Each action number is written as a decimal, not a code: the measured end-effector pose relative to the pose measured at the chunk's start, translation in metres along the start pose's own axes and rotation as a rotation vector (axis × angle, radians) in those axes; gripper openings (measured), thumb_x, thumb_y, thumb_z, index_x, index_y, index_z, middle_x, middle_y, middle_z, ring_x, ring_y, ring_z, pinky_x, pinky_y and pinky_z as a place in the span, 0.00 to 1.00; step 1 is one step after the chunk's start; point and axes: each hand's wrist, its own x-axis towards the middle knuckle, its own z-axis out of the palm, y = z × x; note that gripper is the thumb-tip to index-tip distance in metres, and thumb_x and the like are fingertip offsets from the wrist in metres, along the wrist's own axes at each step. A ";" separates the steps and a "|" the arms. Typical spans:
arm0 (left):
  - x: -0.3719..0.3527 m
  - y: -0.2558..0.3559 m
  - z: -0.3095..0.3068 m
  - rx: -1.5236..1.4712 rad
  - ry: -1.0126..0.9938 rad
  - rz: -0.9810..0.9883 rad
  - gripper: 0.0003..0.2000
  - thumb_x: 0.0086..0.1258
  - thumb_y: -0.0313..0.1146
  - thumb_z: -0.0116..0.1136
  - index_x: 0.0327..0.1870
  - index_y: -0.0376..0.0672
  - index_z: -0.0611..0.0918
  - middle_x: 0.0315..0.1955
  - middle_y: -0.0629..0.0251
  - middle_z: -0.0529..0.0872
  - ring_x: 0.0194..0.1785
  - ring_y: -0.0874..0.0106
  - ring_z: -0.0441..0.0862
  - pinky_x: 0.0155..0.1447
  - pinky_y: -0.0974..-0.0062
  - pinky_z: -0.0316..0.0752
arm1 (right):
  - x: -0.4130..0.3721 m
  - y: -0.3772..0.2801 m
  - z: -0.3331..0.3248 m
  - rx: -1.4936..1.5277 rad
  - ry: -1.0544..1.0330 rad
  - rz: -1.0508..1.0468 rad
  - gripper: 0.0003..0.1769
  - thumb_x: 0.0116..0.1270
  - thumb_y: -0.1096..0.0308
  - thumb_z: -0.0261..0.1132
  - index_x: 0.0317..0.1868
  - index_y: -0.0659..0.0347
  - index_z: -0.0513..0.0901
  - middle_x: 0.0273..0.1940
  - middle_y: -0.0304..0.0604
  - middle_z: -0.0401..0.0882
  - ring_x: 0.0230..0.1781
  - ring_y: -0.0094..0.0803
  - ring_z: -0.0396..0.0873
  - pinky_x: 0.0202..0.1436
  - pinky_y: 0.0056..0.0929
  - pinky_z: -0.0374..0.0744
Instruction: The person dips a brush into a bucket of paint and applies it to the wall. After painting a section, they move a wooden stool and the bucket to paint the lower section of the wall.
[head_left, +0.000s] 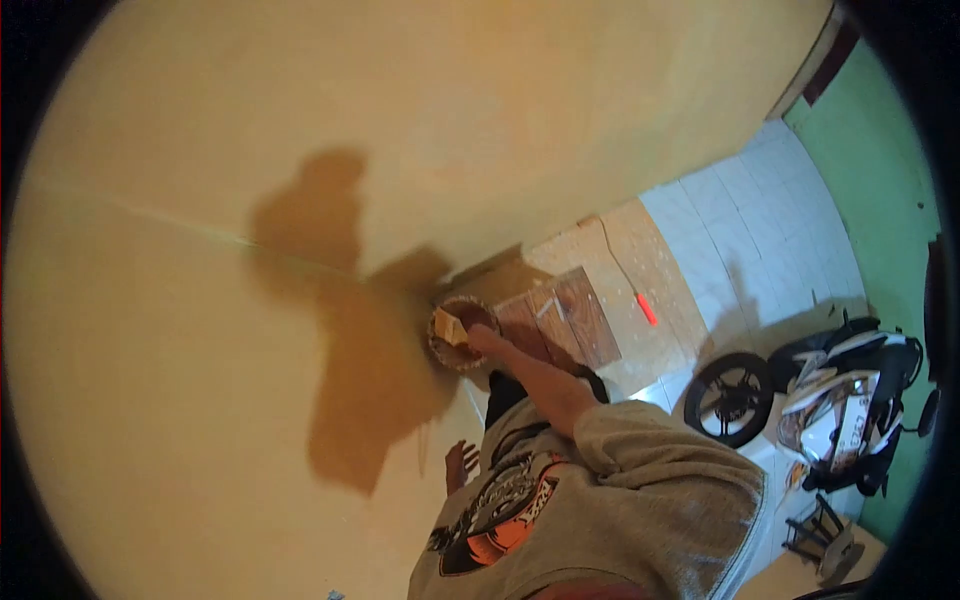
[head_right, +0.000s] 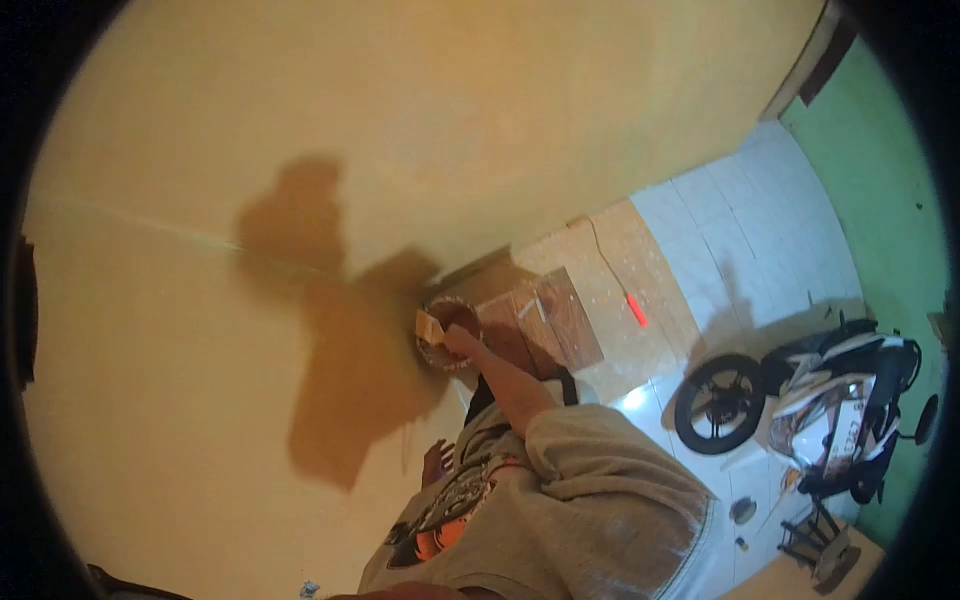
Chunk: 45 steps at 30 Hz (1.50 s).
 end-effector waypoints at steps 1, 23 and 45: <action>-0.001 -0.001 -0.002 0.019 0.007 -0.031 0.25 0.72 0.46 0.53 0.63 0.38 0.70 0.56 0.50 0.78 0.57 0.57 0.78 0.59 0.60 0.73 | -0.003 -0.023 -0.048 0.005 -0.066 0.093 0.09 0.56 0.63 0.64 0.23 0.57 0.86 0.22 0.41 0.82 0.27 0.38 0.80 0.34 0.37 0.77; -0.018 -0.025 0.042 0.103 0.095 -0.099 0.25 0.73 0.47 0.51 0.66 0.43 0.69 0.57 0.53 0.79 0.54 0.58 0.80 0.53 0.60 0.76 | -0.025 -0.063 -0.108 0.780 0.374 0.739 0.13 0.63 0.66 0.61 0.24 0.65 0.80 0.22 0.51 0.78 0.24 0.39 0.78 0.28 0.36 0.78; -0.026 -0.066 0.033 0.075 -0.128 -0.018 0.30 0.74 0.49 0.49 0.70 0.39 0.63 0.61 0.52 0.75 0.61 0.56 0.75 0.63 0.58 0.70 | -0.181 -0.019 -0.384 0.739 0.782 0.932 0.16 0.63 0.61 0.64 0.40 0.68 0.82 0.28 0.46 0.84 0.28 0.28 0.82 0.32 0.29 0.78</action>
